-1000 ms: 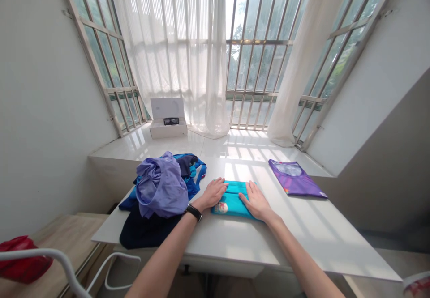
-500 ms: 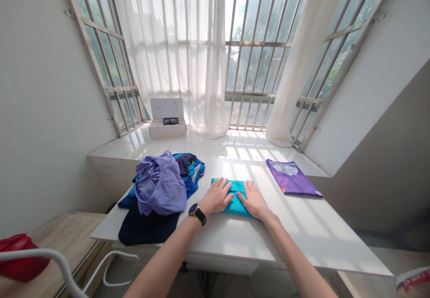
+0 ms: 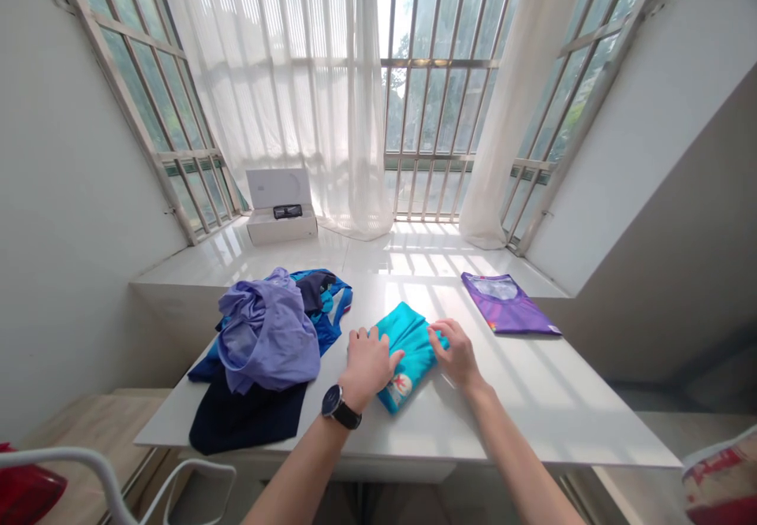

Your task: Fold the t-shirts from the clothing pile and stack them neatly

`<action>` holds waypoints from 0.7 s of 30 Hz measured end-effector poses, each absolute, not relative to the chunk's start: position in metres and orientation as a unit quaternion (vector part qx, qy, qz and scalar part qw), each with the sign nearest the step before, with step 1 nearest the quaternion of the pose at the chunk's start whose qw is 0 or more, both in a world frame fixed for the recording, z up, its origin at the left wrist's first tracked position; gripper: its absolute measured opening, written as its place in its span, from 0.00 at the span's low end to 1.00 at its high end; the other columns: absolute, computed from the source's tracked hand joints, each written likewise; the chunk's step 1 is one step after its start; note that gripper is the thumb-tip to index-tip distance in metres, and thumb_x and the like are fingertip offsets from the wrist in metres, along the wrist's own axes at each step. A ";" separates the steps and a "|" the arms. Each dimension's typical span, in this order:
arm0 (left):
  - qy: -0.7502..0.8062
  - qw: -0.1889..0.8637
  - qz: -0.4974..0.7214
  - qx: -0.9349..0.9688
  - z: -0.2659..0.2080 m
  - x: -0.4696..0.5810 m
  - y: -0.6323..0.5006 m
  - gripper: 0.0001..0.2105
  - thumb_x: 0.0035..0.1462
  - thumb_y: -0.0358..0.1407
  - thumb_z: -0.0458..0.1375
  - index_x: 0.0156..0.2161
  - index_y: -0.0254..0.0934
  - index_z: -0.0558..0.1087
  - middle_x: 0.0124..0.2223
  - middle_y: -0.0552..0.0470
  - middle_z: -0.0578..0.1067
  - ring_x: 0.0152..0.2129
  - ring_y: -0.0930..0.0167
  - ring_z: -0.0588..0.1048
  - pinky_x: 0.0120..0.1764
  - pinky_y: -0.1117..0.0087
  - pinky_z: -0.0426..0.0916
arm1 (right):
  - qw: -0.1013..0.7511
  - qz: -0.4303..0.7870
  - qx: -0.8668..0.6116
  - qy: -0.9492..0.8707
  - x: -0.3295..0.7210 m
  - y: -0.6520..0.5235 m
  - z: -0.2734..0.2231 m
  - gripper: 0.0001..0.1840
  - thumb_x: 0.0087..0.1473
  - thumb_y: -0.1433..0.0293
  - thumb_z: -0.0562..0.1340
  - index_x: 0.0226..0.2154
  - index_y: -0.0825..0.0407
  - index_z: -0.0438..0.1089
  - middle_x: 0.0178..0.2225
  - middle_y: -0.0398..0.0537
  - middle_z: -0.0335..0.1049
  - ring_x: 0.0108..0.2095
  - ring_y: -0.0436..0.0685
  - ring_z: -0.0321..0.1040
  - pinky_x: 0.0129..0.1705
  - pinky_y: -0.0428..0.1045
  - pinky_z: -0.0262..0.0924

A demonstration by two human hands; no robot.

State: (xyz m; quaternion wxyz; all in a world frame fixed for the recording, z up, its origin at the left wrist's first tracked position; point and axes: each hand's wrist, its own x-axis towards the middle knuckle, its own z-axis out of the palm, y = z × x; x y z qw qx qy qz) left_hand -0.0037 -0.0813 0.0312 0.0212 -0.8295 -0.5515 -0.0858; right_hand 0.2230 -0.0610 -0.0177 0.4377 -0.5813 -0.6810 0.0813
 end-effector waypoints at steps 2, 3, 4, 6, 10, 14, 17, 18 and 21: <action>-0.513 -0.016 -0.094 -0.853 0.033 -0.008 -0.097 0.18 0.69 0.49 0.52 0.45 0.37 0.78 0.48 0.39 0.76 0.44 0.54 0.74 0.47 0.52 0.67 | 0.402 0.103 -0.563 -0.714 0.218 -0.064 -0.016 0.17 0.63 0.57 0.56 0.34 0.46 0.76 0.37 0.51 0.77 0.41 0.61 0.73 0.49 0.55 0.69; -0.487 -0.042 -0.106 -0.866 0.032 -0.013 -0.104 0.17 0.68 0.48 0.54 0.47 0.39 0.77 0.50 0.41 0.76 0.45 0.56 0.74 0.48 0.53 0.67 | 0.386 0.113 -0.561 -0.724 0.217 -0.064 -0.015 0.16 0.62 0.58 0.56 0.34 0.46 0.77 0.37 0.50 0.77 0.40 0.61 0.74 0.48 0.55 0.69; -0.462 -0.070 -0.122 -0.876 0.029 -0.019 -0.111 0.15 0.67 0.48 0.56 0.50 0.41 0.76 0.52 0.43 0.75 0.46 0.57 0.74 0.50 0.54 0.67 | 0.372 0.122 -0.562 -0.728 0.218 -0.064 -0.015 0.16 0.62 0.59 0.55 0.35 0.46 0.78 0.38 0.50 0.78 0.41 0.61 0.74 0.48 0.55 0.69; -0.419 -0.117 -0.155 -0.887 0.023 -0.032 -0.121 0.17 0.64 0.48 0.60 0.54 0.43 0.74 0.57 0.46 0.73 0.51 0.59 0.72 0.53 0.57 0.67 | 0.359 0.134 -0.568 -0.728 0.222 -0.062 -0.015 0.18 0.63 0.61 0.53 0.38 0.47 0.78 0.41 0.51 0.79 0.42 0.61 0.75 0.49 0.55 0.69; -0.386 -0.150 -0.187 -0.891 0.011 -0.051 -0.127 0.21 0.62 0.42 0.65 0.58 0.46 0.71 0.62 0.50 0.71 0.57 0.62 0.69 0.59 0.60 0.65 | 0.354 0.142 -0.570 -0.728 0.228 -0.055 -0.018 0.21 0.63 0.62 0.51 0.44 0.49 0.78 0.45 0.52 0.80 0.47 0.62 0.75 0.54 0.56 0.68; -0.403 -0.094 -0.174 -0.894 0.011 -0.048 -0.116 0.16 0.65 0.36 0.60 0.57 0.44 0.71 0.62 0.49 0.71 0.57 0.61 0.69 0.58 0.57 0.66 | 0.321 0.147 -0.552 -0.755 0.222 -0.036 -0.017 0.19 0.62 0.63 0.54 0.47 0.50 0.77 0.50 0.53 0.78 0.52 0.61 0.73 0.58 0.56 0.65; -0.400 -0.053 -0.139 -0.904 0.019 -0.037 -0.100 0.13 0.66 0.36 0.58 0.54 0.42 0.72 0.59 0.46 0.73 0.54 0.59 0.70 0.54 0.56 0.68 | 0.297 0.140 -0.553 -0.766 0.215 -0.015 -0.014 0.18 0.60 0.65 0.56 0.47 0.50 0.76 0.52 0.53 0.77 0.53 0.62 0.72 0.59 0.57 0.64; -0.398 -0.042 -0.125 -0.908 0.021 -0.033 -0.093 0.12 0.66 0.35 0.57 0.53 0.41 0.72 0.57 0.45 0.73 0.53 0.58 0.71 0.53 0.56 0.68 | 0.294 0.135 -0.557 -0.765 0.212 -0.008 -0.014 0.18 0.60 0.66 0.56 0.47 0.50 0.76 0.52 0.54 0.76 0.53 0.62 0.72 0.59 0.57 0.63; -0.396 -0.013 -0.093 -0.914 0.026 -0.022 -0.073 0.10 0.63 0.31 0.55 0.48 0.37 0.73 0.52 0.42 0.75 0.50 0.57 0.72 0.50 0.56 0.69 | 0.299 0.110 -0.575 -0.754 0.206 0.004 -0.015 0.19 0.62 0.66 0.53 0.48 0.52 0.75 0.54 0.57 0.74 0.56 0.62 0.69 0.61 0.57 0.61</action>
